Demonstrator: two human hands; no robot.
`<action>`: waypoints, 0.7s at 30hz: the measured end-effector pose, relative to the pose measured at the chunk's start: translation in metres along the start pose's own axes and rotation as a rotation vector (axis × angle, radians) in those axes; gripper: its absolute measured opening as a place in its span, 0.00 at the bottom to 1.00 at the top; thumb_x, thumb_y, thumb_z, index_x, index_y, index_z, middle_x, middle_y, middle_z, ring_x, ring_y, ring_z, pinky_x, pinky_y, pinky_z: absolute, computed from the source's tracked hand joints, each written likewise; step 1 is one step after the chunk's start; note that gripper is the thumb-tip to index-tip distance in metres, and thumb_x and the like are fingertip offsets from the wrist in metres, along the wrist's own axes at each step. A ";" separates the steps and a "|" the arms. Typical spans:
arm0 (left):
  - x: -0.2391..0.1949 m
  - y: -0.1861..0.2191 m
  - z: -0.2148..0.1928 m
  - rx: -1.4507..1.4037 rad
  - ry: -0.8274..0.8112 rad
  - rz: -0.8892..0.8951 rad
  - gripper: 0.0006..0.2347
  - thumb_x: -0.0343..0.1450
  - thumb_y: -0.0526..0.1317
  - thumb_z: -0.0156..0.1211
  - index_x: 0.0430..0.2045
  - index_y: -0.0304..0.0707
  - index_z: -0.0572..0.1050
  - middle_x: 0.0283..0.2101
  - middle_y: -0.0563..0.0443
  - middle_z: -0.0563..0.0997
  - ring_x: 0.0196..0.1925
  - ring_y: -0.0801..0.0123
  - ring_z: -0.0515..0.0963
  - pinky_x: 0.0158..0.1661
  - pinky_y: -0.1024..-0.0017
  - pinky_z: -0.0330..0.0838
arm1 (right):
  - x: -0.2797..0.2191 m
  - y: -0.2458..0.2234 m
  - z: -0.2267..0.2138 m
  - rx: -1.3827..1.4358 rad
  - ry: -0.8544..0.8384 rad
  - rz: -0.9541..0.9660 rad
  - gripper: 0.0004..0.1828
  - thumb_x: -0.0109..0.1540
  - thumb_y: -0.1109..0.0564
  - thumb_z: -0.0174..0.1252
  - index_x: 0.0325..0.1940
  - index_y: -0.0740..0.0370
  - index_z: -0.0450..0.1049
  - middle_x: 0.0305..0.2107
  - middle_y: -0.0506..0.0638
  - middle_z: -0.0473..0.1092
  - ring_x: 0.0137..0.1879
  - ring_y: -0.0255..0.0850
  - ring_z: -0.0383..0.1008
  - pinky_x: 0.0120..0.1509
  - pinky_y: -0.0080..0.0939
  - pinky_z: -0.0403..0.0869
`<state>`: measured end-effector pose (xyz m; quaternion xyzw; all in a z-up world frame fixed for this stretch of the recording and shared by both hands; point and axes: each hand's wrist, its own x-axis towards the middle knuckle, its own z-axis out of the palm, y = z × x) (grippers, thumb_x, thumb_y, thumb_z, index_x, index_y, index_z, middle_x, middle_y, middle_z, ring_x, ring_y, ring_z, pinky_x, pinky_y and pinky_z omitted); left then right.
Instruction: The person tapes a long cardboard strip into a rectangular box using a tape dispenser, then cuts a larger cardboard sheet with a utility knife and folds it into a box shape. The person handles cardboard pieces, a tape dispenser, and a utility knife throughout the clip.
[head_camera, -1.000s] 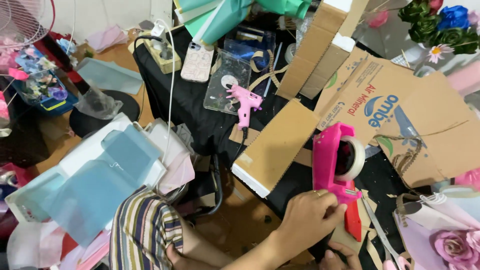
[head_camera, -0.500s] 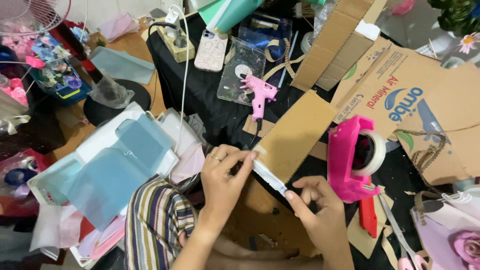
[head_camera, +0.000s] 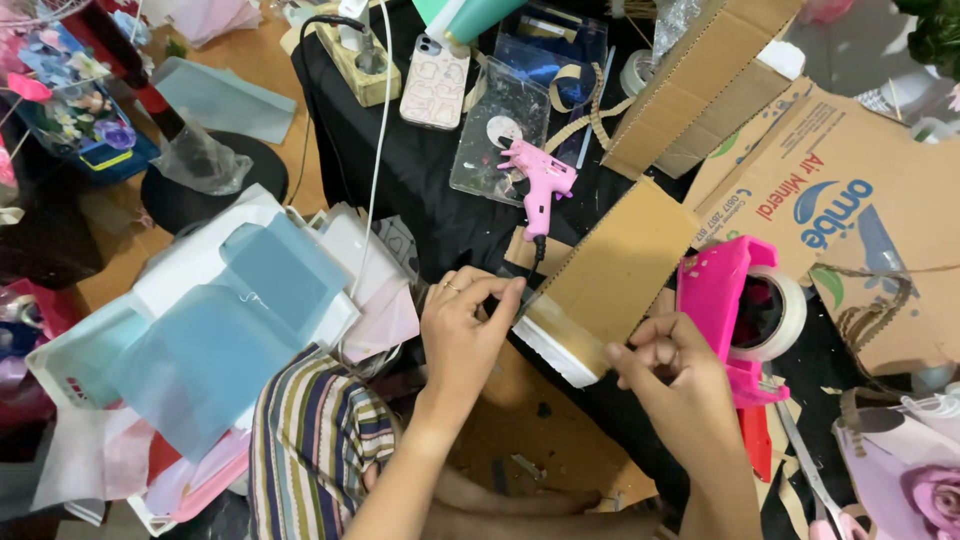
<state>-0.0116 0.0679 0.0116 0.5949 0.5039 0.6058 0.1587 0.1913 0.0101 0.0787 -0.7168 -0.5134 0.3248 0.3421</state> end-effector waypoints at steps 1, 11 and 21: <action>0.000 -0.001 0.003 0.020 -0.014 0.020 0.08 0.73 0.42 0.64 0.23 0.45 0.81 0.28 0.61 0.78 0.30 0.69 0.72 0.39 0.68 0.63 | 0.001 0.002 -0.001 -0.011 0.010 0.018 0.11 0.61 0.56 0.66 0.42 0.58 0.70 0.18 0.47 0.70 0.28 0.36 0.74 0.42 0.36 0.69; -0.005 -0.013 0.012 0.115 -0.055 0.048 0.07 0.72 0.42 0.65 0.24 0.45 0.82 0.28 0.61 0.78 0.30 0.66 0.76 0.36 0.66 0.63 | 0.005 0.023 0.000 0.109 0.022 0.024 0.12 0.63 0.58 0.65 0.38 0.56 0.65 0.18 0.43 0.59 0.28 0.36 0.73 0.39 0.34 0.66; -0.011 -0.017 0.014 0.079 -0.089 -0.040 0.08 0.72 0.42 0.63 0.23 0.43 0.83 0.27 0.61 0.80 0.29 0.67 0.78 0.37 0.65 0.64 | 0.005 0.037 0.006 0.123 0.035 0.082 0.12 0.63 0.59 0.66 0.38 0.56 0.66 0.17 0.45 0.68 0.29 0.35 0.73 0.38 0.33 0.64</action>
